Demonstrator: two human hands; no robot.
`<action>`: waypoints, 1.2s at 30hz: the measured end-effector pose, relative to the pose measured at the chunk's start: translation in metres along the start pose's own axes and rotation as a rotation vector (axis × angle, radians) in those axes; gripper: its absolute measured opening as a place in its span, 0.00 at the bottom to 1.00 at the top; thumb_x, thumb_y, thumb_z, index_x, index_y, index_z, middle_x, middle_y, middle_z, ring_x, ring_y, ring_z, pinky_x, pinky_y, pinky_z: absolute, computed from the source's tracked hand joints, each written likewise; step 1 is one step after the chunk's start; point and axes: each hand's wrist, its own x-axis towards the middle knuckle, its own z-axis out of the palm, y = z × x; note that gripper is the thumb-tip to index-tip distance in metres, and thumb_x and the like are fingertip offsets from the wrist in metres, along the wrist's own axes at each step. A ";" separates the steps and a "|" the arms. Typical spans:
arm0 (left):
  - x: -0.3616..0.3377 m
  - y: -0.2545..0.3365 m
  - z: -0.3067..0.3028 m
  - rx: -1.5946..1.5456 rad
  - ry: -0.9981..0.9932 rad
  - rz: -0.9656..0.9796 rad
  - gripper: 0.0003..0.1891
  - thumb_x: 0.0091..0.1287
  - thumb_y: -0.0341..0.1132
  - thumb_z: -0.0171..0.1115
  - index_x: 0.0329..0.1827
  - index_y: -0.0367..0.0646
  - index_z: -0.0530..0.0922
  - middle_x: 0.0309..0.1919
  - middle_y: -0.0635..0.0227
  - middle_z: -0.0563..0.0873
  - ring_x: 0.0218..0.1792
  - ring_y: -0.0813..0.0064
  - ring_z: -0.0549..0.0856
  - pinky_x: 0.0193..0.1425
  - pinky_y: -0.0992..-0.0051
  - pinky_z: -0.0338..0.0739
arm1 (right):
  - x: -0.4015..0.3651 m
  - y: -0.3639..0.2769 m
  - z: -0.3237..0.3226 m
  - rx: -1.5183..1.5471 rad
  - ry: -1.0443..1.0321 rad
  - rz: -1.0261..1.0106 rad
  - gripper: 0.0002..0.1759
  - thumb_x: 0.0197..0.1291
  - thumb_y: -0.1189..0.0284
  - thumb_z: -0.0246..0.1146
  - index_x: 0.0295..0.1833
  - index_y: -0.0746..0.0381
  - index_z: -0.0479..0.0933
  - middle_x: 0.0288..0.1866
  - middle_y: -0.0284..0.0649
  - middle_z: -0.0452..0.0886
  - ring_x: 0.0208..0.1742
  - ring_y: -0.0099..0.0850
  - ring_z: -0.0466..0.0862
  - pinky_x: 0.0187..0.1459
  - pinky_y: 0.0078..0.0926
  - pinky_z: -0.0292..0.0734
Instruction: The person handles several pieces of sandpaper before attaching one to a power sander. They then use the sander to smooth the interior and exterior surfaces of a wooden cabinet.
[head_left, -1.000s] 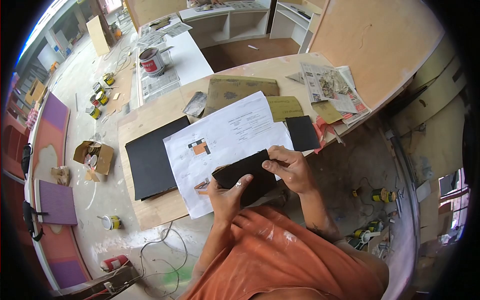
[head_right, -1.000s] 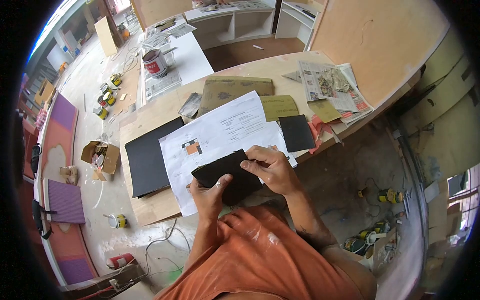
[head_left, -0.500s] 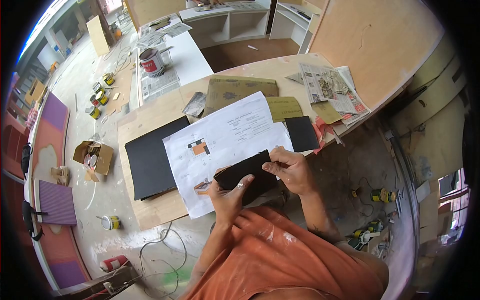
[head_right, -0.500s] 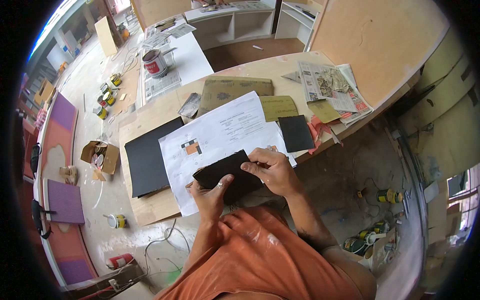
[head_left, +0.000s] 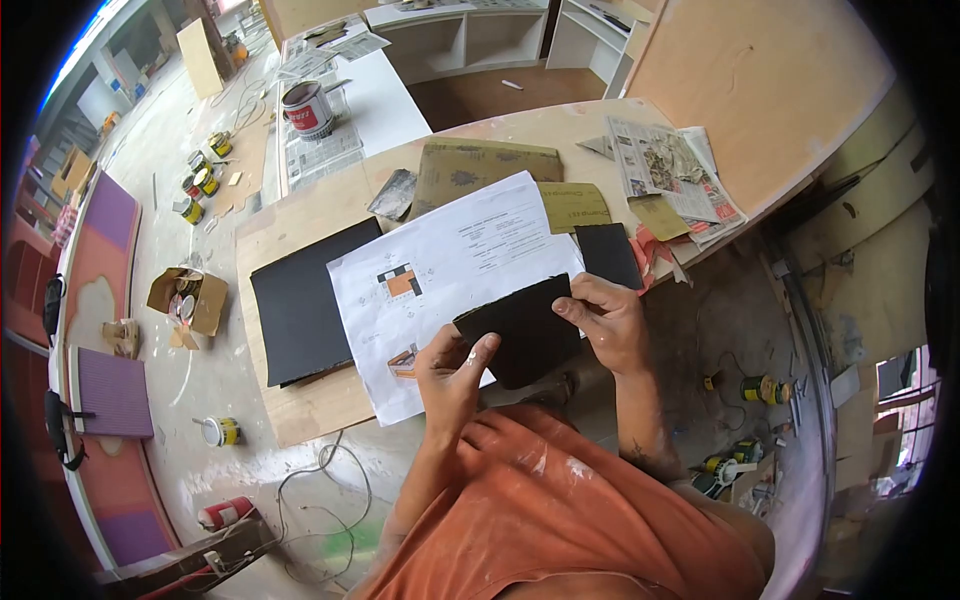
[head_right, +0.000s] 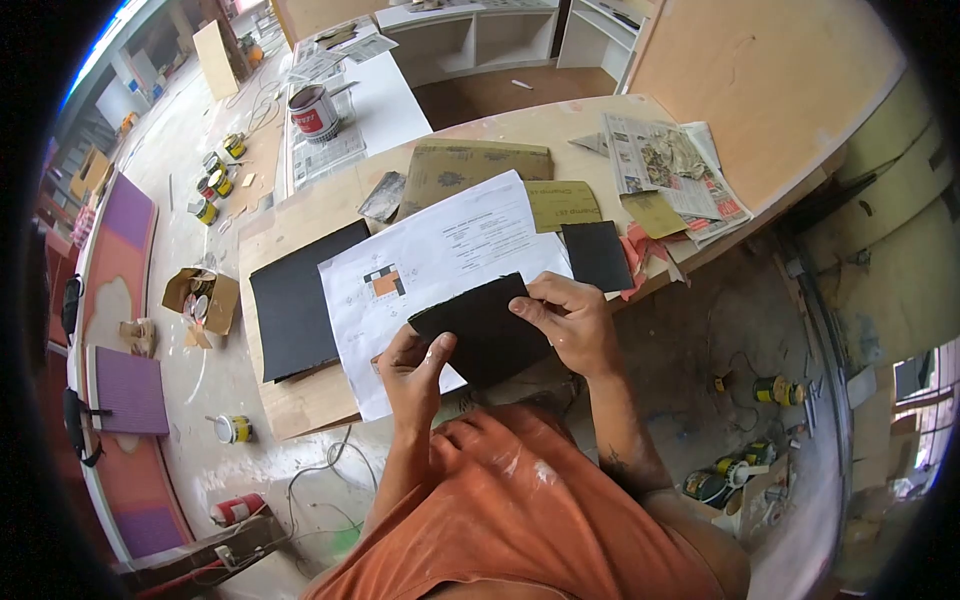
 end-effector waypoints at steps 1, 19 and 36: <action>0.000 0.001 0.001 -0.002 0.010 0.011 0.07 0.66 0.28 0.69 0.42 0.34 0.81 0.33 0.74 0.84 0.34 0.87 0.78 0.39 0.83 0.72 | 0.000 0.000 -0.001 0.007 -0.002 -0.002 0.14 0.61 0.71 0.70 0.33 0.70 0.76 0.26 0.33 0.72 0.26 0.20 0.66 0.28 0.21 0.62; 0.002 -0.001 -0.013 0.060 -0.032 0.025 0.10 0.67 0.30 0.67 0.29 0.34 0.77 0.24 0.75 0.78 0.28 0.86 0.74 0.32 0.82 0.68 | -0.001 -0.002 -0.008 -0.028 -0.085 -0.002 0.14 0.58 0.72 0.72 0.32 0.69 0.75 0.26 0.33 0.72 0.27 0.21 0.66 0.29 0.22 0.63; 0.013 -0.009 -0.046 0.298 -0.313 0.593 0.13 0.62 0.29 0.63 0.22 0.38 0.70 0.17 0.64 0.72 0.19 0.66 0.74 0.23 0.70 0.64 | -0.010 -0.003 -0.008 0.016 -0.205 -0.029 0.12 0.55 0.75 0.73 0.33 0.69 0.77 0.28 0.36 0.78 0.32 0.27 0.75 0.39 0.25 0.72</action>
